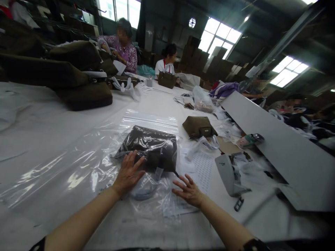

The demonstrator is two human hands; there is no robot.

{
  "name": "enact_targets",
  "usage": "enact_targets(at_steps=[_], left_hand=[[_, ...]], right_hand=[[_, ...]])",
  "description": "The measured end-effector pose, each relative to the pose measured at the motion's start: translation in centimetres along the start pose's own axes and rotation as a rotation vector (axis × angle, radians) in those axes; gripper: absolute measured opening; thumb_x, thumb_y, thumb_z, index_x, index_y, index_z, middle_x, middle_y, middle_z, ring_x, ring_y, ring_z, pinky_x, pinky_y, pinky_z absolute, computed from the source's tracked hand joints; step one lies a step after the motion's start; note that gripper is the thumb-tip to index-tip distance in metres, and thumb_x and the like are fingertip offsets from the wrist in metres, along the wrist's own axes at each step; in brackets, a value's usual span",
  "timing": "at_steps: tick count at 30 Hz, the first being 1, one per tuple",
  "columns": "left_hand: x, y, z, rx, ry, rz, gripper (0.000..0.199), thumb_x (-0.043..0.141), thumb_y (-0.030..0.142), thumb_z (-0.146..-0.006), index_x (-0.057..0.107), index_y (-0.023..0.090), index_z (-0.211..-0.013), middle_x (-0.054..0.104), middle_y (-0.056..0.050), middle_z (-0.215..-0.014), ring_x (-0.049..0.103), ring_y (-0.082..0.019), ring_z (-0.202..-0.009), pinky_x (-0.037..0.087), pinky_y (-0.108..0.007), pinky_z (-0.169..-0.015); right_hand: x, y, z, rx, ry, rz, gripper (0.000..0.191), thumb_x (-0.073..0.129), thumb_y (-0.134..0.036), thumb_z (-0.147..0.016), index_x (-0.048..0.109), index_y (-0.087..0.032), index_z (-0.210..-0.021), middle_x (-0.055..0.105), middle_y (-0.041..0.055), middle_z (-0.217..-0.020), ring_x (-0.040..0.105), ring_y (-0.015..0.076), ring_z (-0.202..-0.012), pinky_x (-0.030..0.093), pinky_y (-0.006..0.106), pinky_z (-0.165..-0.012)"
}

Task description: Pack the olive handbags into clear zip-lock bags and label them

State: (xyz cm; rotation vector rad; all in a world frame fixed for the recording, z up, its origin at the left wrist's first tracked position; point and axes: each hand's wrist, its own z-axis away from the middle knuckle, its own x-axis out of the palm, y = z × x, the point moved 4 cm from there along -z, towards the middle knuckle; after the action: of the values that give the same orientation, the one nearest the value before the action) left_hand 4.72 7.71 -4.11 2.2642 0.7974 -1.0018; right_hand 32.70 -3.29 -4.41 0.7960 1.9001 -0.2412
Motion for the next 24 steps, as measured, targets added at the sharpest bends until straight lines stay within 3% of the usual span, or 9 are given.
enact_targets(at_steps=[4,7,9,12,14,17,19,21,24], left_hand=[[-2.9,4.0,4.9,0.121,-0.199,0.16,0.089,0.054,0.072,-0.063,0.043,0.014,-0.129,0.049,-0.018,-0.123,0.047,-0.032,-0.111,0.039,-0.048,-0.094],[-4.0,5.6,8.3,0.053,-0.33,0.264,0.047,0.051,0.052,-0.08,0.056,0.022,-0.115,0.061,-0.009,-0.11,0.056,-0.024,-0.101,0.043,-0.04,-0.091],[-4.8,4.6,9.2,-0.201,-0.291,0.349,0.027,0.041,0.036,-0.088,0.064,0.023,-0.096,0.067,-0.004,-0.096,0.06,-0.019,-0.092,0.046,-0.032,-0.085],[-5.8,1.6,10.4,-0.701,-0.249,0.477,0.037,0.034,0.043,-0.088,0.062,0.021,-0.078,0.067,-0.001,-0.075,0.063,-0.017,-0.074,0.049,-0.027,-0.071],[-6.6,-0.2,11.4,-0.905,-0.292,0.505,0.042,0.031,0.05,-0.086,0.058,0.02,-0.075,0.063,0.001,-0.06,0.061,-0.017,-0.062,0.049,-0.027,-0.064],[-7.9,-2.1,13.0,-0.994,-0.404,0.478,0.045,0.028,0.054,-0.085,0.055,0.02,-0.071,0.055,0.003,-0.045,0.058,-0.017,-0.051,0.045,-0.026,-0.054],[-9.1,-2.7,13.3,-0.978,-0.399,0.378,0.044,0.029,0.051,-0.086,0.055,0.02,-0.069,0.057,0.002,-0.047,0.058,-0.017,-0.05,0.045,-0.026,-0.052],[-10.7,-2.5,12.1,-0.811,-0.199,0.224,0.039,0.031,0.045,-0.088,0.059,0.02,-0.075,0.065,0.0,-0.062,0.063,-0.018,-0.061,0.048,-0.028,-0.059],[-10.8,0.0,8.5,-0.194,-0.032,0.082,0.031,0.039,0.032,-0.089,0.059,0.021,-0.109,0.065,-0.005,-0.11,0.058,-0.02,-0.106,0.043,-0.034,-0.094]], right_hand=[[0.4,0.0,-4.4,0.174,0.05,-0.368,0.017,0.042,-0.015,-0.087,0.058,-0.018,-0.088,0.064,0.0046,-0.087,0.056,0.017,-0.091,0.043,0.036,-0.086],[-0.4,0.2,-7.1,0.46,0.123,-0.473,0.021,0.038,-0.017,-0.088,0.059,-0.017,-0.085,0.06,0.0038,-0.069,0.054,0.0154,-0.068,0.044,0.029,-0.067],[-1.1,-0.6,-8.3,0.545,0.198,-0.486,0.022,0.038,-0.019,-0.088,0.059,-0.017,-0.085,0.061,0.0057,-0.076,0.054,0.0163,-0.072,0.043,0.029,-0.067],[-1.6,-2.6,-9.9,0.585,0.238,-0.477,0.025,0.034,-0.021,-0.089,0.058,-0.017,-0.081,0.059,0.0068,-0.075,0.055,0.0168,-0.071,0.041,0.028,-0.065],[-0.9,-3.8,-10.8,0.695,0.126,-0.489,0.024,0.035,-0.025,-0.09,0.057,-0.018,-0.083,0.056,0.003,-0.065,0.055,0.0157,-0.061,0.038,0.026,-0.058],[1.1,-5.4,-11.6,0.959,-0.125,-0.563,0.014,0.044,-0.031,-0.088,0.052,-0.021,-0.094,0.055,-0.0025,-0.058,0.055,0.0157,-0.051,0.034,0.024,-0.052],[2.0,-6.5,-12.1,1.037,-0.182,-0.561,0.017,0.047,-0.034,-0.087,0.049,-0.02,-0.096,0.055,-0.003,-0.056,0.057,0.0179,-0.052,0.033,0.025,-0.052],[2.4,-7.3,-12.6,1.037,-0.173,-0.538,0.019,0.047,-0.036,-0.087,0.048,-0.02,-0.097,0.056,-0.002,-0.057,0.059,0.0197,-0.054,0.034,0.026,-0.052],[2.5,-7.9,-13.1,1.037,-0.161,-0.517,0.018,0.047,-0.036,-0.087,0.047,-0.02,-0.097,0.057,-0.0018,-0.057,0.059,0.0206,-0.054,0.035,0.026,-0.052]])
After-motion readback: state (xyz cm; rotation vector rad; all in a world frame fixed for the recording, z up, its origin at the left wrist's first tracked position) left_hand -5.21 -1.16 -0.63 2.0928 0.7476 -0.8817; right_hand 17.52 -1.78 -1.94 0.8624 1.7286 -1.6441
